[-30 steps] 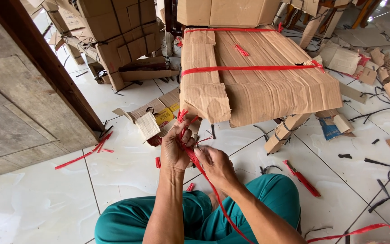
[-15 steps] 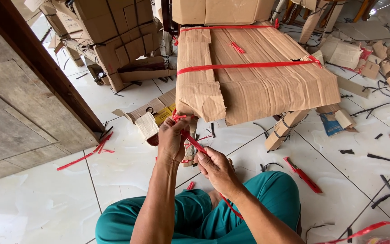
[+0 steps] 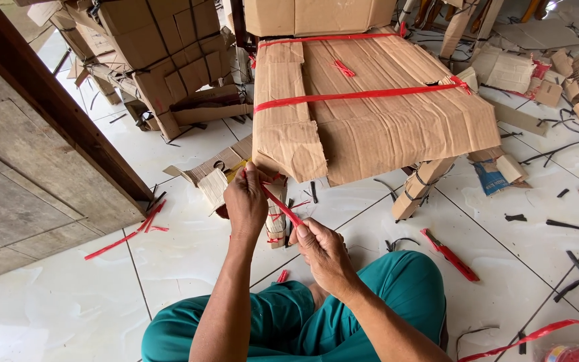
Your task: Tying red plastic strings around cardboard padding to secure it to a chair frame for shipping.
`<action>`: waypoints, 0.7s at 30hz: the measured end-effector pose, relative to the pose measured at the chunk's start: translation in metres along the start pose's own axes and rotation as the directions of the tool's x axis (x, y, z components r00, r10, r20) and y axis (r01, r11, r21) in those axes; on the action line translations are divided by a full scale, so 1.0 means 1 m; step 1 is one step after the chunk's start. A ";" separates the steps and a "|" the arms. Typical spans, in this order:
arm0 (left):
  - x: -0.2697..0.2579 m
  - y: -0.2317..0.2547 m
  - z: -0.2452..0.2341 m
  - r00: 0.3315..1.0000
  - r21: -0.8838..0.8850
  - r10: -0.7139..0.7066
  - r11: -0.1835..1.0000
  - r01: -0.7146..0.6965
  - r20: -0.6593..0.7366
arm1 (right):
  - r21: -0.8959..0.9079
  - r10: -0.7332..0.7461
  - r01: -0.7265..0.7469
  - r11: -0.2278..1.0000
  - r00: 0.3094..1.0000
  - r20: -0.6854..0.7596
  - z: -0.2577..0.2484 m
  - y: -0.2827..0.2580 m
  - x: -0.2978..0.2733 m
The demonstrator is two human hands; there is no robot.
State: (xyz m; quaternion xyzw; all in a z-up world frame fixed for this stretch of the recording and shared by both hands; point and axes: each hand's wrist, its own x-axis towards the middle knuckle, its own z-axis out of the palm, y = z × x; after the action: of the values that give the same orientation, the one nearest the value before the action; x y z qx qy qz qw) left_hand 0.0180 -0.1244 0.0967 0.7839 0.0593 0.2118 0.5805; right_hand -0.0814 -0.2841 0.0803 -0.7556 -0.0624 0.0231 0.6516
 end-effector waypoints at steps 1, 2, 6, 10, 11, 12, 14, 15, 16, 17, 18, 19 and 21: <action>0.000 0.001 0.000 1.000 0.000 0.001 1.000 -0.001 0.000 | 0.001 -0.001 0.001 1.000 1.000 0.000 -0.001 -0.003 -0.001; 0.000 0.001 0.001 1.000 0.038 0.012 0.999 -0.011 -0.002 | 0.094 0.004 -0.003 0.996 1.000 -0.013 -0.002 -0.005 -0.003; -0.014 0.022 -0.004 0.994 -0.124 -0.096 0.988 0.090 -0.046 | 0.221 -0.006 0.016 0.975 0.999 -0.046 -0.013 -0.005 -0.004; 0.006 -0.021 -0.004 0.987 0.176 0.161 0.972 -0.155 -0.017 | 0.280 -0.009 0.017 0.960 1.000 -0.029 -0.018 -0.003 -0.004; 0.011 -0.030 -0.007 0.977 0.261 0.212 0.944 -0.200 -0.018 | 0.295 -0.002 0.014 0.955 0.999 -0.040 -0.019 -0.005 -0.004; 0.018 -0.039 -0.009 0.964 0.344 0.265 0.907 -0.244 -0.016 | 0.309 0.003 0.013 0.951 0.999 -0.052 -0.020 -0.007 -0.003; 0.033 -0.037 -0.010 0.953 0.391 0.303 0.877 -0.279 0.001 | 0.337 0.020 0.013 0.941 0.995 -0.094 -0.031 -0.002 0.006; 0.041 -0.036 -0.010 0.941 0.434 0.337 0.845 -0.312 0.021 | 0.362 0.040 0.013 0.932 0.990 -0.138 -0.037 0.000 0.011; 0.044 -0.047 -0.005 0.941 0.436 0.336 0.844 -0.313 0.027 | 0.367 0.044 0.011 0.930 0.989 -0.140 -0.049 0.024 0.019; 0.048 -0.058 0.000 0.926 0.415 0.377 0.843 -0.342 -0.002 | 0.547 0.011 0.003 0.837 1.000 -0.023 -0.061 0.048 0.027; 0.058 -0.065 0.008 0.904 0.390 0.426 0.839 -0.380 -0.034 | 0.702 -0.057 -0.016 0.712 0.995 0.079 -0.074 0.069 0.041; 0.054 -0.057 0.008 0.900 0.388 0.435 0.835 -0.391 -0.031 | 0.704 -0.064 -0.005 0.710 0.995 0.071 -0.071 0.054 0.031; 0.040 -0.048 0.002 0.980 -0.022 0.180 0.983 -0.182 -0.081 | 0.152 -0.169 0.184 0.971 0.980 -0.109 -0.062 0.028 0.008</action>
State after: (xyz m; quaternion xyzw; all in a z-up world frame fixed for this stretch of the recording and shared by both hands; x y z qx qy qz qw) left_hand 0.0622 -0.0978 0.0616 0.7684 0.0075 0.2953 0.5677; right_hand -0.0646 -0.3479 0.0621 -0.6921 -0.0961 -0.0660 0.7123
